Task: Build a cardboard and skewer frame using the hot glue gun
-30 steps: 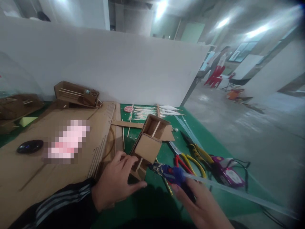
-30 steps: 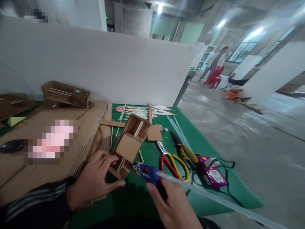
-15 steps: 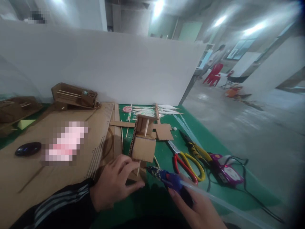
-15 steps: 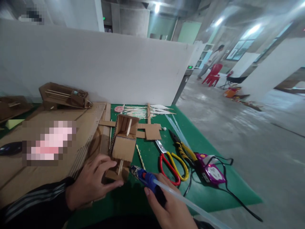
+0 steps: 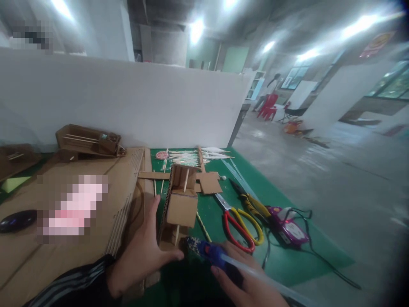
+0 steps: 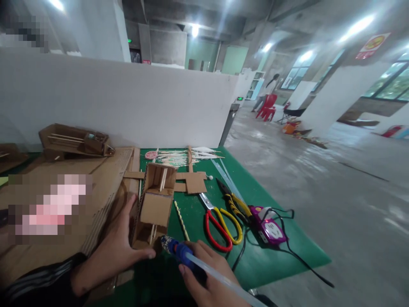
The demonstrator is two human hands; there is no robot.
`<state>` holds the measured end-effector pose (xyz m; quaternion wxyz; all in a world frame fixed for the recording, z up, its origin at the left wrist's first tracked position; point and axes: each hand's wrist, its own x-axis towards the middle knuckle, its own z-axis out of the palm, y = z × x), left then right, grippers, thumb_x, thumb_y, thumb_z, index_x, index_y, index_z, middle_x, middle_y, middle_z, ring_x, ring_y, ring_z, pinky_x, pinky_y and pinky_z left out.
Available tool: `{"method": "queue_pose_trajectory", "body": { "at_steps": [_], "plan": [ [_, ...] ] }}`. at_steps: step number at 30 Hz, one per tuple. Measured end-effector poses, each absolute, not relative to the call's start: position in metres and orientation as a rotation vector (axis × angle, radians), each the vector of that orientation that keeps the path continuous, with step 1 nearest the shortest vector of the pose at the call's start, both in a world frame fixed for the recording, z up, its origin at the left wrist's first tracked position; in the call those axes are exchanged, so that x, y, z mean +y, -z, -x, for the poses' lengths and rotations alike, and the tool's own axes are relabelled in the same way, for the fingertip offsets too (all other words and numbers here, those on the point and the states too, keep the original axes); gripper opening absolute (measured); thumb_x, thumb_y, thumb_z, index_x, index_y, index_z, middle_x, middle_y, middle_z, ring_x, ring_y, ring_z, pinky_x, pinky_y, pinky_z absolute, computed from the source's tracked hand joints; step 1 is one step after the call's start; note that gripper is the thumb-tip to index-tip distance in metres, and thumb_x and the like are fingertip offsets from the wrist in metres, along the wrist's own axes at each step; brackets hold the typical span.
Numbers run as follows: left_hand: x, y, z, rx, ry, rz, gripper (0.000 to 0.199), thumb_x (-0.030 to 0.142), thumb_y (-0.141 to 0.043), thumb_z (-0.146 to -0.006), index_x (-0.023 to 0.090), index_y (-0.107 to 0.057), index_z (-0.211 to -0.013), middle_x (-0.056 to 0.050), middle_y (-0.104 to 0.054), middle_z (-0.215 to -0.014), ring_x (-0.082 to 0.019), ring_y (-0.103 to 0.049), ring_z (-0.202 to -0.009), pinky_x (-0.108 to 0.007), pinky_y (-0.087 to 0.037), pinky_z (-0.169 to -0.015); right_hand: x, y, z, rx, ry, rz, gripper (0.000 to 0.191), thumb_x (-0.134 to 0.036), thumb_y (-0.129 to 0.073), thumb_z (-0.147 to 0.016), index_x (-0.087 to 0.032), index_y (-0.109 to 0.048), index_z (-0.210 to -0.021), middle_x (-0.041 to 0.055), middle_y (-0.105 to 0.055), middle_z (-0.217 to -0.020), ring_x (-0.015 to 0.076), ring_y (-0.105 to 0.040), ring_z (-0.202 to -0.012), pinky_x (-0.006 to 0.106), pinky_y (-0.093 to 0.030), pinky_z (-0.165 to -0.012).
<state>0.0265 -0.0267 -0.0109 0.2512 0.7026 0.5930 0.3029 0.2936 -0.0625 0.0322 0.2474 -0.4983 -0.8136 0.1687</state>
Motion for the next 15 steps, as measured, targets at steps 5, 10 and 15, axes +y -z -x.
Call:
{"method": "queue_pose_trajectory", "body": {
  "at_steps": [5, 10, 15],
  "plan": [
    [-0.022, 0.006, -0.028, 1.458, -0.830, -1.719, 0.141, 0.052, -0.088, -0.061, 0.028, 0.012, -0.158, -0.018, -0.041, -0.155, -0.040, -0.049, -0.136, -0.056, -0.044, -0.108, -0.062, -0.033, -0.294, -2.233, -0.469, 1.320, 0.025, -0.037, -0.049, -0.098, -0.023, -0.067, -0.108, 0.0065, -0.073, -0.100, 0.0211, -0.071, -0.089, 0.024, -0.058, -0.077],
    [-0.024, -0.003, -0.030, 1.431, -0.802, -1.646, 0.136, 0.048, -0.090, -0.058, 0.028, -0.002, -0.159, -0.014, -0.060, -0.139, -0.039, -0.058, -0.128, -0.052, -0.045, -0.107, -0.060, -0.030, -0.296, -2.257, -0.506, 1.322, 0.025, -0.036, -0.050, -0.098, -0.023, -0.065, -0.113, 0.0073, -0.071, -0.104, 0.0214, -0.070, -0.092, 0.027, -0.058, -0.081],
    [-0.024, -0.004, -0.029, 1.389, -0.798, -1.630, 0.144, 0.050, -0.091, -0.056, 0.033, 0.009, -0.158, -0.013, -0.046, -0.152, -0.039, -0.049, -0.136, -0.054, -0.040, -0.112, -0.057, -0.029, -0.295, -2.294, -0.660, 1.370, 0.026, -0.033, -0.056, -0.095, -0.021, -0.064, -0.117, 0.0086, -0.067, -0.106, 0.0216, -0.067, -0.095, 0.030, -0.057, -0.085]
  ]
}}
